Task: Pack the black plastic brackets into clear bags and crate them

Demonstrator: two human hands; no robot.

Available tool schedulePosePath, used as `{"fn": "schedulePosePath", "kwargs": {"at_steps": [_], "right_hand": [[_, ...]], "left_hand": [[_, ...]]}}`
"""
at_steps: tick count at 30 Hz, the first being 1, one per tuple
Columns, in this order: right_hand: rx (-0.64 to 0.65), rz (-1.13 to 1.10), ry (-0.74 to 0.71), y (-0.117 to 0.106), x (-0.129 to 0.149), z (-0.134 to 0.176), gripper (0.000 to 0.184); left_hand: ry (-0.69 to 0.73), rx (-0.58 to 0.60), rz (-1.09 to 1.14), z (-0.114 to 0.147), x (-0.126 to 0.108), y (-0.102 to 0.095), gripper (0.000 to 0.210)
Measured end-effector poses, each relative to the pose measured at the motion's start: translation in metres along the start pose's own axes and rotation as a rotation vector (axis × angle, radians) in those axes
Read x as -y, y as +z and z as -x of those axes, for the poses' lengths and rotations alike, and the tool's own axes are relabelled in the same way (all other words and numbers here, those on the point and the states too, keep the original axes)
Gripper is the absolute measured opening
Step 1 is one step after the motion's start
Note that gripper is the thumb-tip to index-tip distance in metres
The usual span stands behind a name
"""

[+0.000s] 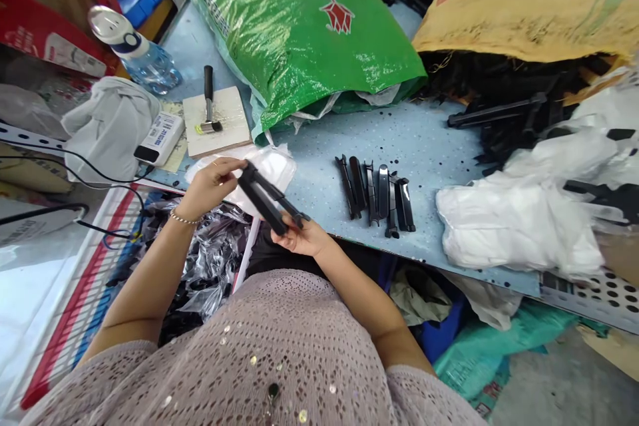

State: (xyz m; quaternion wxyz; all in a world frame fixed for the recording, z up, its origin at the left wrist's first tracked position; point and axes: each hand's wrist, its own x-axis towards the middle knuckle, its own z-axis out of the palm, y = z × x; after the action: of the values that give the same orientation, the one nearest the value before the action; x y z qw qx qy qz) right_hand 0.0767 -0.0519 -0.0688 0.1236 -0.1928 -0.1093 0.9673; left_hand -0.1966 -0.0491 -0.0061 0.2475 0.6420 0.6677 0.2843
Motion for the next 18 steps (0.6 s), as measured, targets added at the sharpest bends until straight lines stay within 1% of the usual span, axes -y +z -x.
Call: {"fn": "schedulePosePath", "kwargs": {"at_steps": [1, 3, 6, 8, 10, 12, 13, 14, 15, 16, 17, 18], "right_hand": [[0.005, -0.045, 0.051, -0.001, -0.002, -0.001, 0.036], [-0.009, -0.11, 0.097, -0.003, -0.005, -0.006, 0.029], [-0.003, -0.097, 0.072, -0.003, -0.004, -0.013, 0.027], [-0.043, -0.019, 0.006, -0.002, -0.002, -0.014, 0.029], [-0.181, 0.152, -0.123, 0.002, 0.001, -0.012, 0.027], [-0.376, 0.452, -0.288, 0.007, 0.002, -0.007, 0.022], [-0.473, 0.626, -0.37, 0.011, 0.001, -0.003, 0.022], [-0.552, 0.792, -0.438, 0.015, 0.0, 0.001, 0.025], [-0.595, 0.933, -0.485, 0.02, -0.002, 0.006, 0.032], [-0.589, 1.038, -0.506, 0.025, -0.003, 0.011, 0.039], [-0.534, 1.109, -0.501, 0.03, -0.003, 0.016, 0.044], [-0.438, 1.162, -0.472, 0.035, -0.002, 0.022, 0.045]], "left_hand": [[0.014, 0.007, 0.007, 0.003, -0.002, -0.002, 0.05], [0.059, -0.013, -0.035, 0.011, -0.006, -0.004, 0.053], [0.195, -0.039, -0.122, 0.028, -0.018, 0.0, 0.054], [0.332, -0.008, -0.121, 0.04, -0.029, 0.012, 0.055], [0.475, 0.048, -0.068, 0.051, -0.043, 0.028, 0.059], [0.572, 0.113, -0.012, 0.058, -0.055, 0.045, 0.065], [0.591, 0.139, 0.004, 0.06, -0.061, 0.051, 0.066], [0.592, 0.161, 0.009, 0.063, -0.066, 0.055, 0.065], [0.584, 0.17, 0.006, 0.065, -0.071, 0.056, 0.063], [0.571, 0.166, -0.004, 0.069, -0.074, 0.053, 0.059], [0.545, 0.158, -0.022, 0.075, -0.077, 0.048, 0.053], [0.507, 0.161, -0.047, 0.082, -0.077, 0.04, 0.046]]}}
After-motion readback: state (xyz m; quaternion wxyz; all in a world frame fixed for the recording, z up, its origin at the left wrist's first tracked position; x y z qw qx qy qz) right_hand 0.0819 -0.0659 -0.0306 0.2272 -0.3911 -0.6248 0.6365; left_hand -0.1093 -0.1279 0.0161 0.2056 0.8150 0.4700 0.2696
